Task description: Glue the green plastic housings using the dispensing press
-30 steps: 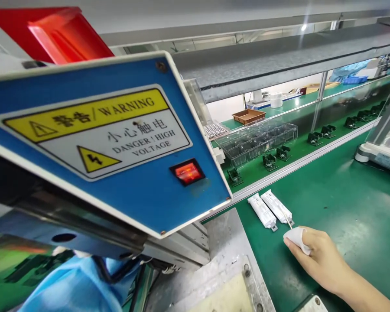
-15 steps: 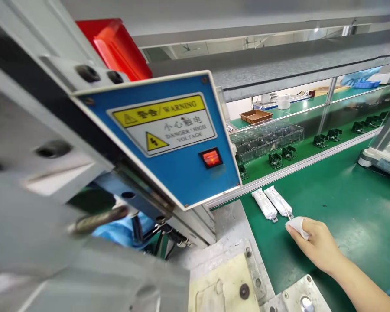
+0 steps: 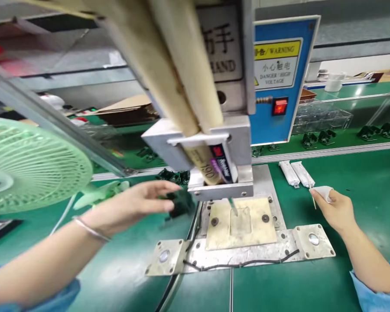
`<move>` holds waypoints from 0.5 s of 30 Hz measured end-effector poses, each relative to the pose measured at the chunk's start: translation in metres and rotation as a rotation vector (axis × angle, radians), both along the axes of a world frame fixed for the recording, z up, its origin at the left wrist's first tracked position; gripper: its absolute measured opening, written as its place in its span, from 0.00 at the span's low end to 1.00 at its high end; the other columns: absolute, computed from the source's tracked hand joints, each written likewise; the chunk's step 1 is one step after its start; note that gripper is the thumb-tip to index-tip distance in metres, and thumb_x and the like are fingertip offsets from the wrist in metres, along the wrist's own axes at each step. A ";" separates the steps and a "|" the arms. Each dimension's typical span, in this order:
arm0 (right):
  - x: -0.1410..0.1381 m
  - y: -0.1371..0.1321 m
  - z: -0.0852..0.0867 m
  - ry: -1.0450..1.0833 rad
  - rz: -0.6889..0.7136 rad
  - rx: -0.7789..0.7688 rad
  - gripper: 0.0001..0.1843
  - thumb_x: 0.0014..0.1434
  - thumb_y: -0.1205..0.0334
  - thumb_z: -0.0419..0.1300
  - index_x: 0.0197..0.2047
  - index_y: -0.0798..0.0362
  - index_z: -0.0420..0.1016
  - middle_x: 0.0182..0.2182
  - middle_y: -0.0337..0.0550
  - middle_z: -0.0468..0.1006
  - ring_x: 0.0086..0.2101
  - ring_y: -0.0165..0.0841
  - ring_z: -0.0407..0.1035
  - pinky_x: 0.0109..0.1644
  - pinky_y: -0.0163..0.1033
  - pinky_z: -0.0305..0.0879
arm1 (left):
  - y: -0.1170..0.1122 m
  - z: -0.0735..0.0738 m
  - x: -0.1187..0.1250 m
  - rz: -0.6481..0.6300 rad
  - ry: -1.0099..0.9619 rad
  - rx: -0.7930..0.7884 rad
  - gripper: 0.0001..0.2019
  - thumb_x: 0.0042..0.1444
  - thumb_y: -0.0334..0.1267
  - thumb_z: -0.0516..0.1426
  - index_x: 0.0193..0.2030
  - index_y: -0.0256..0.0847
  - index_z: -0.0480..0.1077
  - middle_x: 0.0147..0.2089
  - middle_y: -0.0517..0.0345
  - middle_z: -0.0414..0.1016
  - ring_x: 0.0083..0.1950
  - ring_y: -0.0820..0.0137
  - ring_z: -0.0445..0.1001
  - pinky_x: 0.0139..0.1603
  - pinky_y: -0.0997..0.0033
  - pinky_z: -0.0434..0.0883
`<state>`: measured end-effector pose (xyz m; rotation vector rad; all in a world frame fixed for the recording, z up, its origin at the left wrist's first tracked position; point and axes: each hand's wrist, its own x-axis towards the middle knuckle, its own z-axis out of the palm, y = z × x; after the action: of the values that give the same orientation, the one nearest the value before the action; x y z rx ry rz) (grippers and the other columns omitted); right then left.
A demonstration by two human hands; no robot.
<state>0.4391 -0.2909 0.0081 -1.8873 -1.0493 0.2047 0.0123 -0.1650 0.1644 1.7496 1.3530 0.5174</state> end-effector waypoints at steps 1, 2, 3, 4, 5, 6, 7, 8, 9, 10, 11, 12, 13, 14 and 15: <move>0.000 0.000 -0.001 -0.005 -0.018 -0.007 0.26 0.49 0.35 0.59 0.18 0.49 0.68 0.17 0.41 0.70 0.21 0.36 0.65 0.26 0.39 0.59 | -0.012 -0.009 0.000 -0.078 -0.081 -0.242 0.29 0.39 0.56 0.71 0.42 0.37 0.75 0.40 0.54 0.81 0.40 0.61 0.80 0.43 0.59 0.76; 0.001 0.000 -0.002 -0.013 -0.032 -0.012 0.26 0.49 0.35 0.59 0.17 0.49 0.66 0.16 0.41 0.69 0.21 0.35 0.64 0.25 0.39 0.59 | -0.024 -0.019 0.003 -0.140 -0.164 -0.454 0.29 0.34 0.52 0.73 0.42 0.39 0.74 0.41 0.54 0.81 0.42 0.61 0.79 0.44 0.61 0.75; 0.002 0.001 -0.003 -0.024 -0.042 -0.018 0.27 0.48 0.34 0.59 0.16 0.48 0.65 0.16 0.41 0.68 0.20 0.35 0.63 0.25 0.39 0.58 | -0.035 -0.029 0.010 -0.181 -0.227 -0.587 0.30 0.31 0.47 0.75 0.42 0.39 0.74 0.41 0.54 0.81 0.42 0.62 0.79 0.44 0.64 0.74; 0.004 0.001 -0.004 -0.036 -0.051 -0.022 0.27 0.48 0.33 0.59 0.16 0.48 0.64 0.15 0.41 0.67 0.20 0.34 0.62 0.24 0.39 0.57 | -0.044 -0.038 0.020 -0.188 -0.264 -0.639 0.30 0.29 0.44 0.75 0.42 0.39 0.73 0.40 0.55 0.80 0.41 0.64 0.78 0.42 0.66 0.74; 0.006 0.001 -0.005 -0.050 -0.060 -0.026 0.28 0.48 0.33 0.59 0.15 0.48 0.63 0.15 0.40 0.66 0.20 0.34 0.61 0.24 0.39 0.57 | -0.052 -0.046 0.031 -0.187 -0.281 -0.681 0.31 0.28 0.41 0.76 0.41 0.38 0.72 0.38 0.56 0.79 0.39 0.66 0.77 0.40 0.68 0.73; 0.008 0.001 -0.006 -0.063 -0.068 -0.028 0.29 0.48 0.32 0.58 0.15 0.48 0.62 0.14 0.40 0.64 0.19 0.33 0.60 0.23 0.39 0.56 | -0.056 -0.053 0.042 -0.183 -0.293 -0.696 0.31 0.27 0.39 0.76 0.41 0.38 0.72 0.37 0.57 0.78 0.38 0.67 0.77 0.40 0.69 0.72; 0.010 0.002 -0.006 -0.074 -0.075 -0.029 0.30 0.47 0.31 0.58 0.14 0.48 0.61 0.14 0.39 0.63 0.19 0.33 0.58 0.22 0.39 0.54 | -0.058 -0.058 0.052 -0.184 -0.297 -0.688 0.31 0.26 0.39 0.76 0.40 0.37 0.71 0.36 0.57 0.77 0.38 0.68 0.76 0.40 0.69 0.72; 0.012 0.002 -0.007 -0.082 -0.081 -0.028 0.30 0.47 0.31 0.58 0.14 0.48 0.60 0.13 0.38 0.61 0.18 0.32 0.57 0.22 0.38 0.53 | -0.057 -0.061 0.061 -0.197 -0.299 -0.665 0.31 0.26 0.38 0.75 0.40 0.37 0.71 0.36 0.56 0.76 0.39 0.67 0.76 0.40 0.68 0.72; 0.014 0.002 -0.008 -0.087 -0.085 -0.026 0.31 0.47 0.30 0.58 0.13 0.48 0.60 0.13 0.38 0.60 0.18 0.32 0.57 0.21 0.38 0.53 | -0.054 -0.064 0.068 -0.217 -0.300 -0.629 0.31 0.27 0.39 0.75 0.40 0.37 0.70 0.37 0.55 0.76 0.40 0.66 0.76 0.42 0.67 0.73; 0.015 0.001 -0.009 -0.089 -0.087 -0.023 0.31 0.48 0.31 0.58 0.13 0.48 0.59 0.13 0.37 0.59 0.18 0.32 0.56 0.21 0.38 0.53 | -0.049 -0.066 0.073 -0.241 -0.299 -0.585 0.31 0.28 0.40 0.75 0.40 0.37 0.70 0.38 0.54 0.76 0.41 0.65 0.76 0.43 0.65 0.73; 0.016 0.001 -0.009 -0.089 -0.088 -0.021 0.31 0.48 0.31 0.58 0.13 0.48 0.59 0.13 0.37 0.59 0.18 0.31 0.56 0.21 0.38 0.53 | -0.044 -0.067 0.076 -0.261 -0.299 -0.538 0.31 0.29 0.41 0.75 0.40 0.37 0.69 0.39 0.53 0.76 0.42 0.64 0.75 0.43 0.64 0.72; 0.017 0.001 -0.010 -0.086 -0.088 -0.018 0.31 0.48 0.31 0.58 0.13 0.49 0.60 0.13 0.37 0.59 0.18 0.31 0.57 0.22 0.38 0.53 | -0.039 -0.069 0.078 -0.275 -0.298 -0.495 0.31 0.30 0.41 0.75 0.41 0.37 0.68 0.41 0.52 0.76 0.42 0.64 0.75 0.43 0.63 0.72; 0.017 0.001 -0.012 -0.082 -0.088 -0.016 0.31 0.48 0.31 0.59 0.14 0.49 0.60 0.13 0.37 0.60 0.19 0.31 0.57 0.22 0.38 0.54 | -0.034 -0.071 0.079 -0.278 -0.297 -0.455 0.32 0.31 0.41 0.75 0.42 0.38 0.67 0.42 0.52 0.75 0.42 0.65 0.74 0.43 0.63 0.71; 0.018 0.002 -0.013 -0.076 -0.087 -0.014 0.31 0.48 0.31 0.59 0.14 0.49 0.61 0.13 0.37 0.61 0.19 0.31 0.57 0.22 0.38 0.54 | -0.031 -0.073 0.080 -0.275 -0.297 -0.418 0.33 0.31 0.41 0.75 0.44 0.38 0.66 0.44 0.52 0.74 0.41 0.66 0.73 0.43 0.63 0.71; 0.017 0.002 -0.013 -0.069 -0.085 -0.014 0.31 0.48 0.31 0.59 0.15 0.49 0.61 0.14 0.37 0.61 0.19 0.31 0.58 0.22 0.38 0.55 | -0.029 -0.076 0.080 -0.268 -0.300 -0.381 0.34 0.31 0.41 0.75 0.45 0.39 0.65 0.46 0.52 0.72 0.41 0.66 0.73 0.43 0.63 0.71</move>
<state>0.4564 -0.2886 -0.0053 -1.9589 -1.0133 0.0983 0.0925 -0.1936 0.0884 1.4419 0.9192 0.3297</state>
